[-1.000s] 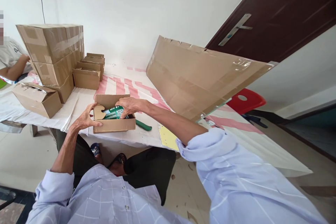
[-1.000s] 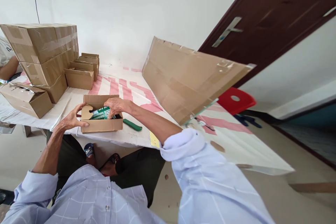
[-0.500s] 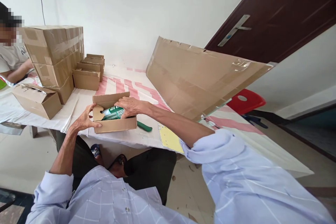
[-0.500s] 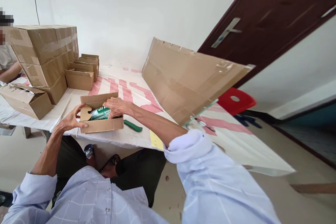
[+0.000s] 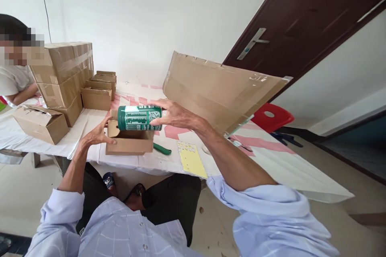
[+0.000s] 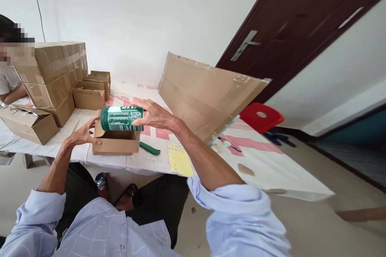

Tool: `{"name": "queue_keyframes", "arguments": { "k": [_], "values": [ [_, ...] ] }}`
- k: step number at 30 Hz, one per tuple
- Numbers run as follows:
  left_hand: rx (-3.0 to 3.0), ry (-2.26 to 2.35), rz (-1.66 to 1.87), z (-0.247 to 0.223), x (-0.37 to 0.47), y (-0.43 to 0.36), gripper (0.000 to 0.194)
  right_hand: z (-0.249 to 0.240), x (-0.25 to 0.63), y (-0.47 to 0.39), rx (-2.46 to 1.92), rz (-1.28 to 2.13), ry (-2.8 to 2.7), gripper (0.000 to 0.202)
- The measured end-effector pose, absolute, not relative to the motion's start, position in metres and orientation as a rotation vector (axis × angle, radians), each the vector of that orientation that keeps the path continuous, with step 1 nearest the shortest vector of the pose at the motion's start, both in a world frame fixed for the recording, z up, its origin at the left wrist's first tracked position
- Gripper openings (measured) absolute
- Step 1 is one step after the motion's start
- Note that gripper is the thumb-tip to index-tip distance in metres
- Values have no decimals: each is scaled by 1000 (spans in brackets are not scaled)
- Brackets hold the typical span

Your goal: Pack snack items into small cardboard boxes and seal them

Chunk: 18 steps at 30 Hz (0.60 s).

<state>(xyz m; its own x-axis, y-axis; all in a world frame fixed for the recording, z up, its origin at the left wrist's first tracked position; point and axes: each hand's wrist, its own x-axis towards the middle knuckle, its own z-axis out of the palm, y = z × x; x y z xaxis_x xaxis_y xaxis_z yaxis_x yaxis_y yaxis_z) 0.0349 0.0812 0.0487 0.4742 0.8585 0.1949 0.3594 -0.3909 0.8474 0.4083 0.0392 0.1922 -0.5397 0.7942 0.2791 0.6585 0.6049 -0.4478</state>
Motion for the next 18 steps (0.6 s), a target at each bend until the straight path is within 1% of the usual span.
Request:
{"name": "queue_keyframes", "arguments": {
  "k": [3, 5, 8, 12, 15, 18],
  "values": [
    [1958, 1062, 863, 41, 30, 75, 142, 185, 420, 35, -1140, 588, -2173, 80],
    [1950, 1102, 974, 45, 29, 70, 138, 178, 423, 36, -1124, 681, -2073, 80],
    [1928, 1046, 1127, 68, 38, 61, 129, 164, 418, 42, -1087, 787, -1964, 77],
    [1926, 907, 1187, 101, 69, 48, 125, 144, 398, 44, -1041, 922, -1862, 77],
    [1874, 949, 1363, 112, 84, 40, 115, 136, 381, 35, -957, 930, -1750, 86],
    [1795, 947, 1591, 121, 85, 39, 106, 137, 364, 21, -796, 878, -1701, 103]
  ]
}}
